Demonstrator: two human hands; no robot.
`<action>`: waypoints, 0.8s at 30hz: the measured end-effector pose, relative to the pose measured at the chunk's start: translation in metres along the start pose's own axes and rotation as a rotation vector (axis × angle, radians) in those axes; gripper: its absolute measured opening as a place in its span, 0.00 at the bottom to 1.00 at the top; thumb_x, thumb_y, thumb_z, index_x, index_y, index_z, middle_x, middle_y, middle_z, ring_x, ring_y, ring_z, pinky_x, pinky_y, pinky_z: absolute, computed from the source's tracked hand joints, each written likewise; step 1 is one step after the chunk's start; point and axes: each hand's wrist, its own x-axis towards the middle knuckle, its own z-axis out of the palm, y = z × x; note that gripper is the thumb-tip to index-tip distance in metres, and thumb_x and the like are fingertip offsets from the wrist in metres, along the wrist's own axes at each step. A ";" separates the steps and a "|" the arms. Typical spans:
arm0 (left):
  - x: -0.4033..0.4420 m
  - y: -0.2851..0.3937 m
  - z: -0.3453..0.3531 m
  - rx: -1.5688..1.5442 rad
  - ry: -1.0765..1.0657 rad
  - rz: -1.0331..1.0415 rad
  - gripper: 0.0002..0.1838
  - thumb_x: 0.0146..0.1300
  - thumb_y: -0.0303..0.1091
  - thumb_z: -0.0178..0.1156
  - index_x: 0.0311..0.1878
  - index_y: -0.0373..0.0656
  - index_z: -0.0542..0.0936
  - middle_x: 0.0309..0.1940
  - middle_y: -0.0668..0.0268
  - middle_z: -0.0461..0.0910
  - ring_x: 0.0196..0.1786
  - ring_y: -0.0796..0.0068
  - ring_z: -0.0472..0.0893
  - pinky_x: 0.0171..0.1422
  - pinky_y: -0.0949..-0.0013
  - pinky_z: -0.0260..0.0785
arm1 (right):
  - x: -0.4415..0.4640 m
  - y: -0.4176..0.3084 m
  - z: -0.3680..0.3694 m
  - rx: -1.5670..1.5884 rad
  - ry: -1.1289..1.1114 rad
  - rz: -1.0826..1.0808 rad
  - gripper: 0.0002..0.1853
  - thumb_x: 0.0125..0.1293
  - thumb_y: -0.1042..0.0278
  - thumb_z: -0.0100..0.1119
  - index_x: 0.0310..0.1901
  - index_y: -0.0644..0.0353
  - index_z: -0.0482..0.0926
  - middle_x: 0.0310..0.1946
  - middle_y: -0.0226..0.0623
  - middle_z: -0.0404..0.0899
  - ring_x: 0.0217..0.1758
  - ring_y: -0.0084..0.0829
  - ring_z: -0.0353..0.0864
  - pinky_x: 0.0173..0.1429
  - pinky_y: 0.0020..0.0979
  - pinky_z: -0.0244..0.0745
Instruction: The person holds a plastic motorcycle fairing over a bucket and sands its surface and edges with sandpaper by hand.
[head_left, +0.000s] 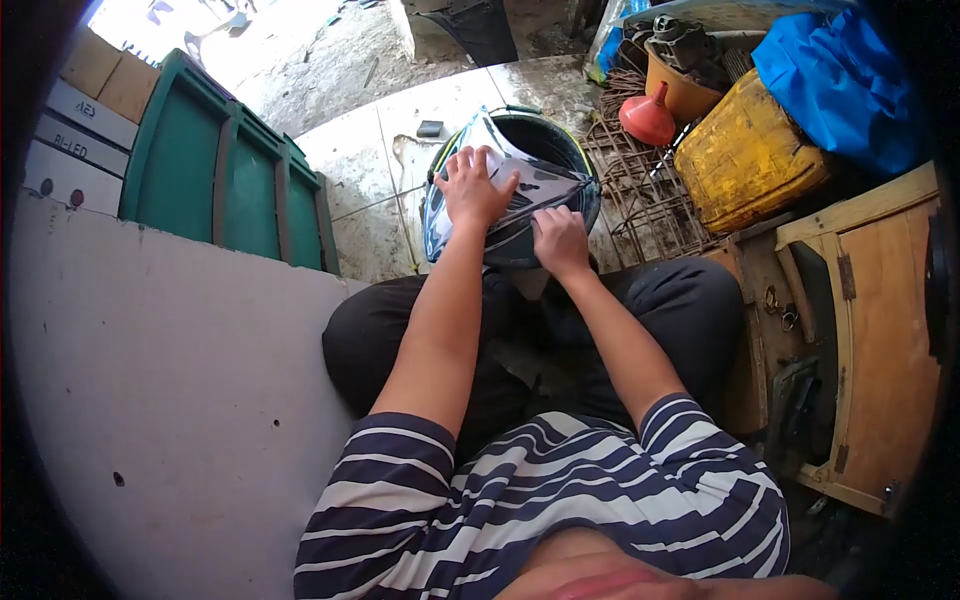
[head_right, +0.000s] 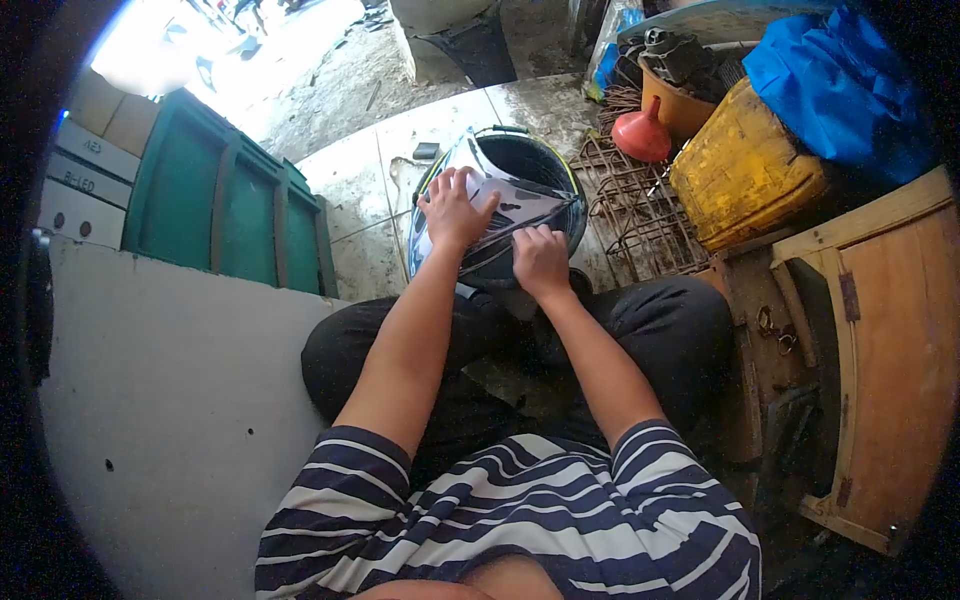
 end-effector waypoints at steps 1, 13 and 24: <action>0.000 0.000 0.000 0.000 -0.006 -0.003 0.40 0.65 0.69 0.67 0.73 0.56 0.76 0.76 0.57 0.73 0.81 0.50 0.69 0.82 0.31 0.55 | 0.001 0.003 0.000 -0.022 -0.006 0.049 0.08 0.72 0.65 0.60 0.37 0.55 0.85 0.34 0.38 0.86 0.44 0.47 0.85 0.49 0.51 0.75; 0.000 -0.003 0.001 -0.010 0.012 0.009 0.39 0.63 0.69 0.68 0.71 0.56 0.78 0.75 0.57 0.74 0.80 0.51 0.69 0.81 0.31 0.55 | 0.010 0.021 0.004 -0.028 -0.009 0.230 0.09 0.75 0.67 0.56 0.38 0.58 0.84 0.37 0.43 0.88 0.46 0.51 0.86 0.53 0.53 0.78; 0.000 -0.001 -0.002 -0.004 -0.017 0.000 0.40 0.65 0.69 0.67 0.73 0.57 0.77 0.76 0.57 0.73 0.81 0.50 0.68 0.82 0.31 0.54 | 0.007 0.015 0.002 -0.077 0.031 0.231 0.08 0.74 0.66 0.56 0.36 0.55 0.82 0.35 0.37 0.87 0.45 0.46 0.85 0.51 0.52 0.73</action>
